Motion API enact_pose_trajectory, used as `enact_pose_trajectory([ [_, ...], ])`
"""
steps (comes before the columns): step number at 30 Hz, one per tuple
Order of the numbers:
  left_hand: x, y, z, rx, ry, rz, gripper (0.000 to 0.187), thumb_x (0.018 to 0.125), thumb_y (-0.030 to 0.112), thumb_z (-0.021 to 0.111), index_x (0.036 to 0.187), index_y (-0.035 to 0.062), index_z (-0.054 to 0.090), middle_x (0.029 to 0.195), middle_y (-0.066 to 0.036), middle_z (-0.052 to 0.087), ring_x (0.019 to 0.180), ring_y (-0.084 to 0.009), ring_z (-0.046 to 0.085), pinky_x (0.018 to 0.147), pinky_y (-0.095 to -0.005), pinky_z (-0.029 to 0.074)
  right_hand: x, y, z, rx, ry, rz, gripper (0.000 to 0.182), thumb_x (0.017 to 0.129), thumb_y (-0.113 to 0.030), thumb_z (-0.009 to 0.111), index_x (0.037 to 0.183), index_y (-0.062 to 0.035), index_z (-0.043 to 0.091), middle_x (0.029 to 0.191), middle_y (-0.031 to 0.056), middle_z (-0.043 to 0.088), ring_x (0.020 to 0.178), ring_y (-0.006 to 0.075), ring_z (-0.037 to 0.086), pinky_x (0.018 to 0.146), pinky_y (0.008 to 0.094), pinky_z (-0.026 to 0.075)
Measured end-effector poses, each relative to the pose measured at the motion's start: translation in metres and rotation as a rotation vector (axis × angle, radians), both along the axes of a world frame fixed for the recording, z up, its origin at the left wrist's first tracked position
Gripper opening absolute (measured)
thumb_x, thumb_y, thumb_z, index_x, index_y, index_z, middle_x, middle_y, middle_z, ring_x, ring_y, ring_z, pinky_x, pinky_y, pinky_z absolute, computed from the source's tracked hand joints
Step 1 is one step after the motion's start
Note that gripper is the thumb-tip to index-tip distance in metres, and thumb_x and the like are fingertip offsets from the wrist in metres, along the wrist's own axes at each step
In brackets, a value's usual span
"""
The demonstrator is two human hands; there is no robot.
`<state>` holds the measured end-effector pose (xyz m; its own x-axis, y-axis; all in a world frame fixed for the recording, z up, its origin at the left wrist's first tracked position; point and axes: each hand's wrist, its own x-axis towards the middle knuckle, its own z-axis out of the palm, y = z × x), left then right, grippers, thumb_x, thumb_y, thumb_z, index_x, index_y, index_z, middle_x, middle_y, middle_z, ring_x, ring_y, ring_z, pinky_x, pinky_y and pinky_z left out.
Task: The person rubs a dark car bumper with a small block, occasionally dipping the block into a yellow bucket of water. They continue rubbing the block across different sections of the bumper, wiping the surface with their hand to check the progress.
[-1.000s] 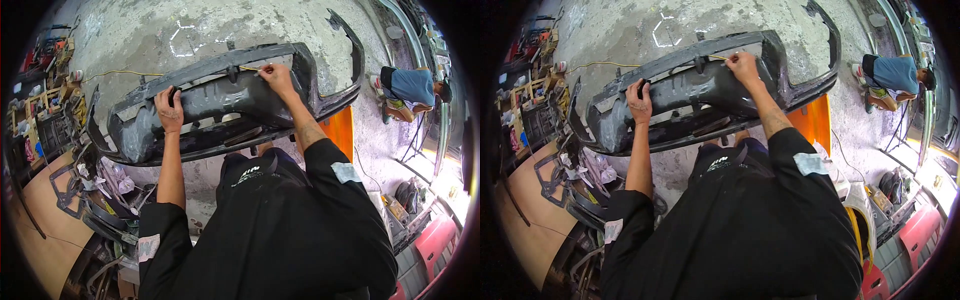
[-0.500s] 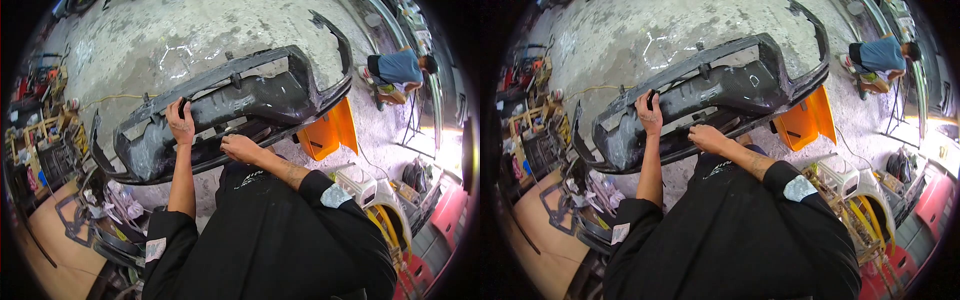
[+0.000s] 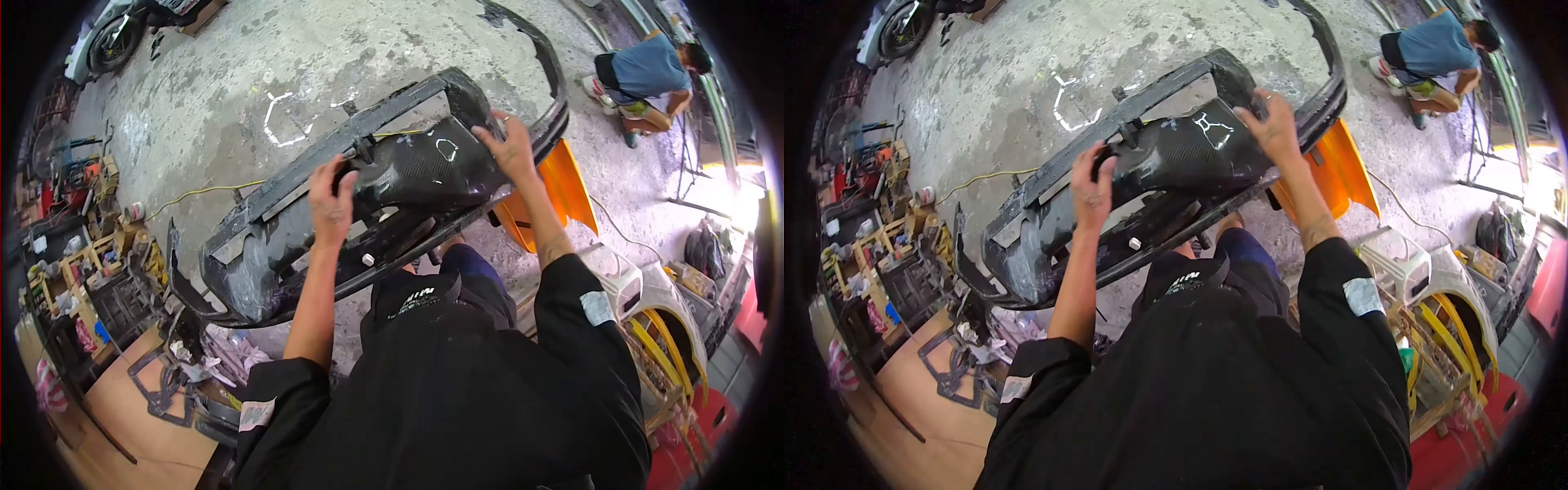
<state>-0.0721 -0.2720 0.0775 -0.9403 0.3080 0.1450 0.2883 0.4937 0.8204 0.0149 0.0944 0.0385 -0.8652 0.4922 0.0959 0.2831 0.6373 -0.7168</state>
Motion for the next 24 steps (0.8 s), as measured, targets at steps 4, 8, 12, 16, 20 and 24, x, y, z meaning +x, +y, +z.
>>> enact_pose_trajectory([
  [4,-0.01,0.062,-0.007,-0.188,0.045,-0.176,0.034,0.092,0.012,0.076,0.124,0.0011,0.072,0.117,-0.016,0.069,0.111,-0.0368,0.061,0.099,-0.0435,0.05,-0.053,0.041,-0.051,0.1,-0.06,0.021,0.088,0.08,-0.059,0.086,0.136,0.0048,0.062,0.13,0.0264,0.066,0.124,0.0407,0.062,0.108,0.0451,0.048],
  [8,-0.005,0.093,-0.011,-0.338,0.076,-0.241,0.028,0.092,0.007,0.073,0.119,0.0016,0.073,0.119,-0.015,0.068,0.108,-0.0379,0.06,0.096,-0.0454,0.049,-0.078,0.048,-0.061,-0.337,-0.211,0.092,0.089,0.079,-0.062,0.084,0.131,0.0074,0.063,0.128,0.0332,0.066,0.117,0.0451,0.066,0.101,0.0474,0.051],
  [12,-0.021,0.137,-0.037,-0.576,0.15,-0.285,0.025,0.091,0.003,0.07,0.117,0.0025,0.072,0.117,-0.013,0.068,0.102,-0.0375,0.058,0.089,-0.0473,0.046,-0.075,0.048,-0.086,-0.251,-0.188,0.076,0.075,0.082,-0.055,0.082,0.119,0.0081,0.064,0.111,0.0329,0.071,0.103,0.048,0.07,0.091,0.049,0.055],
  [16,-0.022,0.144,-0.048,-0.548,0.159,-0.275,0.022,0.091,0.003,0.07,0.113,0.0012,0.073,0.112,-0.012,0.069,0.1,-0.0366,0.057,0.087,-0.0477,0.045,-0.082,0.047,-0.076,-0.273,-0.226,0.054,0.063,0.083,-0.049,0.082,0.106,0.0067,0.063,0.096,0.0321,0.072,0.093,0.0498,0.071,0.082,0.0518,0.055],
  [20,-0.007,0.137,-0.036,-0.554,0.159,-0.279,0.021,0.091,0.004,0.071,0.112,0.0013,0.073,0.114,-0.01,0.071,0.098,-0.0359,0.057,0.088,-0.0466,0.045,-0.078,0.045,-0.069,-0.284,-0.227,0.027,0.06,0.084,-0.046,0.082,0.106,0.0067,0.063,0.098,0.0328,0.072,0.095,0.0498,0.07,0.082,0.0523,0.055],
  [24,-0.032,0.163,-0.066,-0.697,0.151,-0.255,0.024,0.093,0.008,0.07,0.116,0.0004,0.072,0.12,-0.01,0.068,0.107,-0.0355,0.056,0.092,-0.0474,0.045,-0.08,0.045,-0.071,-0.33,-0.245,0.032,0.062,0.085,-0.047,0.082,0.107,0.0079,0.063,0.098,0.0344,0.071,0.094,0.0519,0.069,0.082,0.0532,0.055],
])
